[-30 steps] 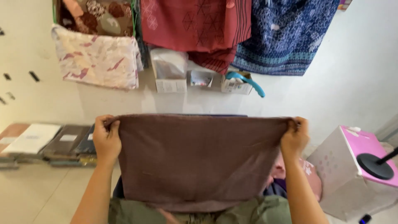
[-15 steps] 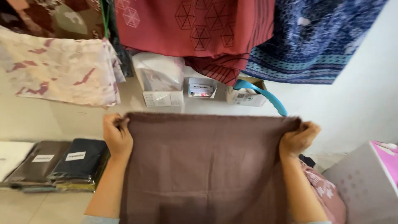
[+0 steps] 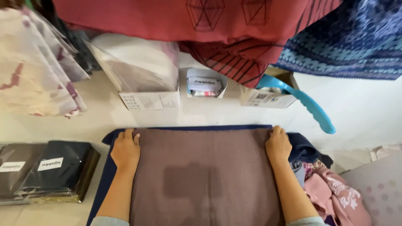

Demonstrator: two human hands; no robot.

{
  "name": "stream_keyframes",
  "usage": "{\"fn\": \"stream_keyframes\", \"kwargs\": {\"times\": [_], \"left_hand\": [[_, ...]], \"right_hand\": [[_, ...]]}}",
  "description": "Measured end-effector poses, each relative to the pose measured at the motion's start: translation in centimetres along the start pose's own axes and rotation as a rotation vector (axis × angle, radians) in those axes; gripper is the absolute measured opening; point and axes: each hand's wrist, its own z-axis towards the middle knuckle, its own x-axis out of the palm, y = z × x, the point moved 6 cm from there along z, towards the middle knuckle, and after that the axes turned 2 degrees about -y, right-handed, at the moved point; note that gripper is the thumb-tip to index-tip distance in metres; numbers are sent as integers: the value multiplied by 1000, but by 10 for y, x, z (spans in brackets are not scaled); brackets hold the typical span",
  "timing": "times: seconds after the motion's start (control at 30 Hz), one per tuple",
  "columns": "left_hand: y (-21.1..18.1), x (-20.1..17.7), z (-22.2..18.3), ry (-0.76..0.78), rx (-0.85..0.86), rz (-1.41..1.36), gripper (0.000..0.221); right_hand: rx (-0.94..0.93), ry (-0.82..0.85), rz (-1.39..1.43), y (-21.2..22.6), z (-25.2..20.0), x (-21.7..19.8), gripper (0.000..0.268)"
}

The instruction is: Using a lint roller to clean a piece of fabric and then folding it neatly for packing.

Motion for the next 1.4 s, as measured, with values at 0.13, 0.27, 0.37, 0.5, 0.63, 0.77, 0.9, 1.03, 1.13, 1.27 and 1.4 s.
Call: {"fn": "stream_keyframes", "kwargs": {"times": [0.13,0.27,0.37,0.5,0.63,0.77,0.9,1.03,1.13,1.27,1.4], "left_hand": [[-27,-44,-2,-300,306,106,62],[-123,-52,-43,-208,623,-94,41],[-156,-30,-88,49,778,-261,60],[-105,-48,-57,205,670,-169,55],[6,-33,-32,453,357,173,61],[68,-6,-29,353,209,270,69],[26,-99,-90,359,120,-138,64],[8,-128,-164,649,111,-36,69],[27,-146,-181,786,-4,152,68],[91,-122,-206,386,-20,20,58],[122,-140,-240,-82,-201,-233,32]], "right_hand": [[-353,-448,-221,57,-2,-56,11],[-734,-381,223,181,-57,-125,8],[-853,257,375,209,-95,-93,58],[-620,456,304,139,-53,-101,62],[-127,605,147,-17,-20,-33,64],[6,725,-31,-85,-48,16,88],[-371,193,285,-6,-115,-112,67],[-353,648,299,26,-178,-186,61],[-107,545,109,-39,-189,-166,61],[68,321,147,-115,-209,-173,41],[232,-164,518,-144,-252,-206,16]]}}
